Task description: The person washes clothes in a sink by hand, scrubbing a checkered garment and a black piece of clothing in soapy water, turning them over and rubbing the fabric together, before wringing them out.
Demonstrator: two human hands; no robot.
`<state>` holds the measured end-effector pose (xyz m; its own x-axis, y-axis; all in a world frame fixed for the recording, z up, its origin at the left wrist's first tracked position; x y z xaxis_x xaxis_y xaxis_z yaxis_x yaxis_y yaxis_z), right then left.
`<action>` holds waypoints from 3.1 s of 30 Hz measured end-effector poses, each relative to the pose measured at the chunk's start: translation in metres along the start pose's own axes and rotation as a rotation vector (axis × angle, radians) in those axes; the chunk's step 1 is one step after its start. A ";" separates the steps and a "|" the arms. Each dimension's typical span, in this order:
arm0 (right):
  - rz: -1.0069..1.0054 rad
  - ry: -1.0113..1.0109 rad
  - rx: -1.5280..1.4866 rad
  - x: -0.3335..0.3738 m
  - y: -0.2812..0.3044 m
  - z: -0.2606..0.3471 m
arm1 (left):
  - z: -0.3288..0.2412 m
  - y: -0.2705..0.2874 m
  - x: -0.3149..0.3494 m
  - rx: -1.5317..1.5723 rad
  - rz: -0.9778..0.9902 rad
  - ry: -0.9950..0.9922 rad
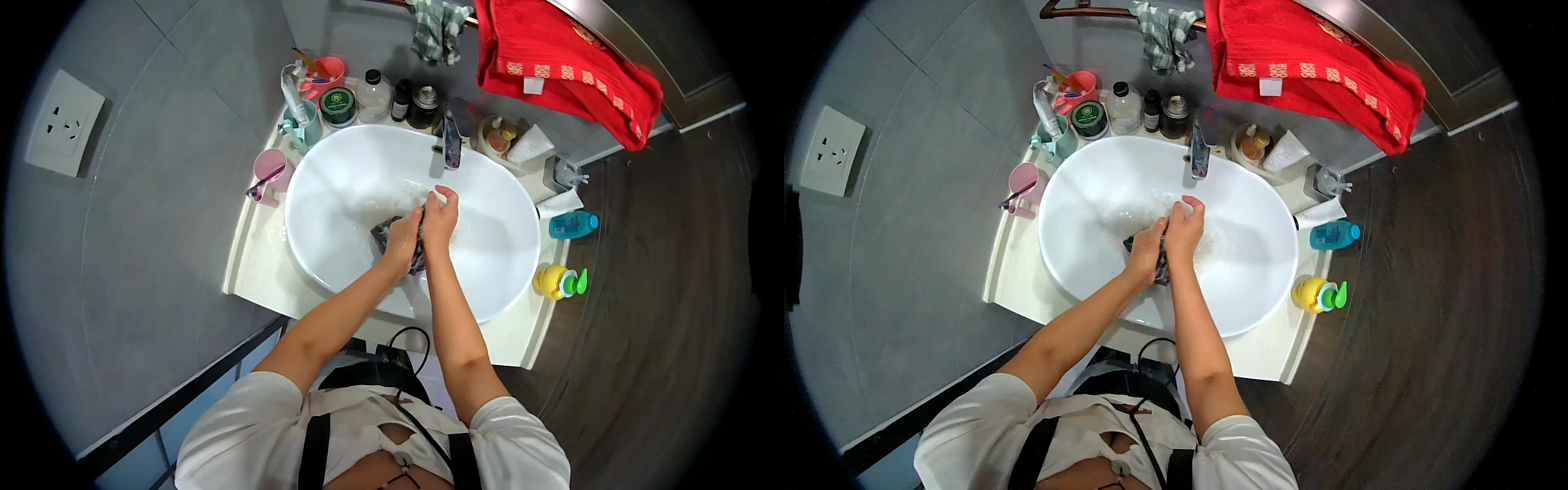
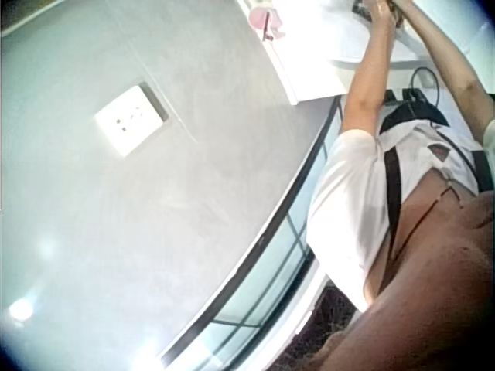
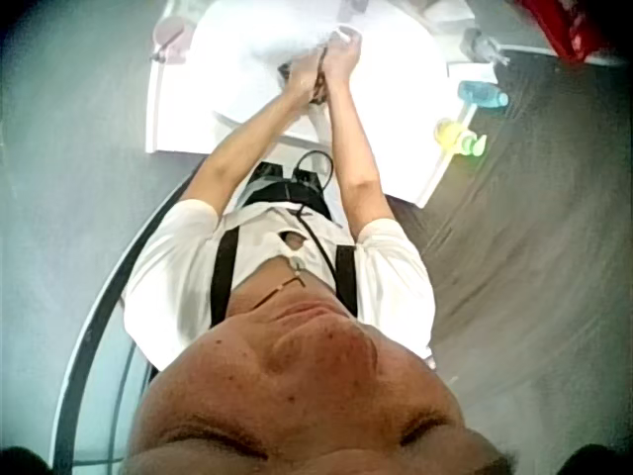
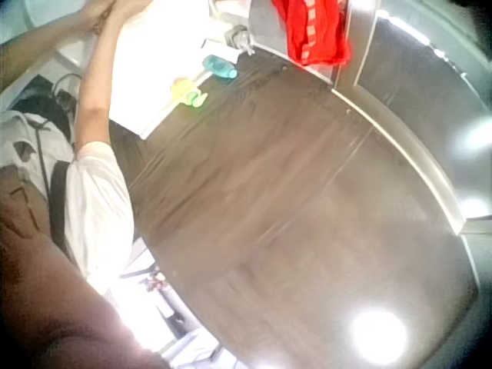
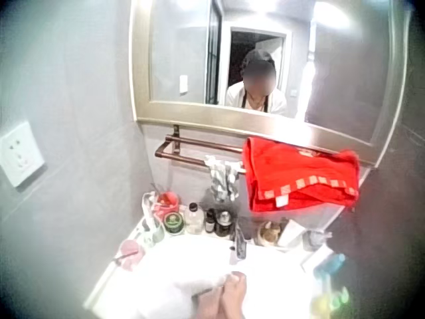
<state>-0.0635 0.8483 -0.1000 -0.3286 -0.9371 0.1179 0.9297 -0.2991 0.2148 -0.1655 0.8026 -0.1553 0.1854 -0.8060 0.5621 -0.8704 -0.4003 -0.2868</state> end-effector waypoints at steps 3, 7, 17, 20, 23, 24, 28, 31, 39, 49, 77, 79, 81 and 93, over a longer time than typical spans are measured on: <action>0.059 0.258 0.018 0.044 0.000 0.029 | -0.002 0.003 -0.009 0.103 0.149 0.088; -0.026 0.224 0.007 0.045 0.006 0.039 | -0.006 0.006 0.006 0.150 0.023 0.088; 0.054 0.050 0.007 0.044 0.012 0.038 | -0.022 0.006 0.039 -0.049 0.009 -0.088; -0.018 0.249 -0.014 0.048 0.017 0.050 | -0.022 0.002 0.032 -0.071 0.053 0.007; 0.094 0.216 -0.018 0.086 0.007 0.050 | -0.039 0.003 0.040 0.041 0.076 0.159; 0.017 0.279 -0.007 0.073 0.010 0.059 | -0.033 0.006 0.040 0.049 0.059 0.090; -0.019 0.197 -0.003 0.059 0.023 0.077 | -0.024 -0.002 0.045 0.020 0.115 -0.039; 0.102 0.264 0.044 0.091 0.003 0.062 | -0.035 0.003 0.045 0.139 0.160 0.139; 0.060 0.400 0.109 0.097 0.007 0.075 | -0.040 0.000 0.063 0.147 0.330 0.149; 0.138 -0.018 -0.194 0.022 0.054 -0.004 | -0.033 0.015 0.065 0.329 0.342 0.070; 0.817 -0.159 0.253 -0.039 -0.001 -0.084 | 0.008 0.043 -0.060 -0.747 0.032 -0.423; 0.744 0.032 0.376 -0.046 -0.022 -0.085 | 0.004 0.058 -0.078 -0.711 -0.086 -0.454; 0.668 0.136 0.438 -0.048 -0.043 -0.106 | 0.010 0.081 -0.098 -0.695 -0.217 -0.393; 0.382 0.041 1.111 -0.021 -0.048 -0.126 | 0.023 0.061 -0.091 -1.538 -0.114 -0.503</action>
<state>-0.0805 0.8598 -0.2346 -0.0358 -0.9429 0.3310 0.3046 0.3052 0.9023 -0.2248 0.8413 -0.2414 0.1306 -0.9816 0.1395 -0.3943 0.0776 0.9157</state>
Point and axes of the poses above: each hand's wrist, its own x-axis away from the middle knuckle, its own y-axis out of the back of the hand, z = x × y, the point moved 9 cm from there along -x, towards the middle knuckle, and after that the axes turned 2 degrees about -x, right-handed, at the moved point
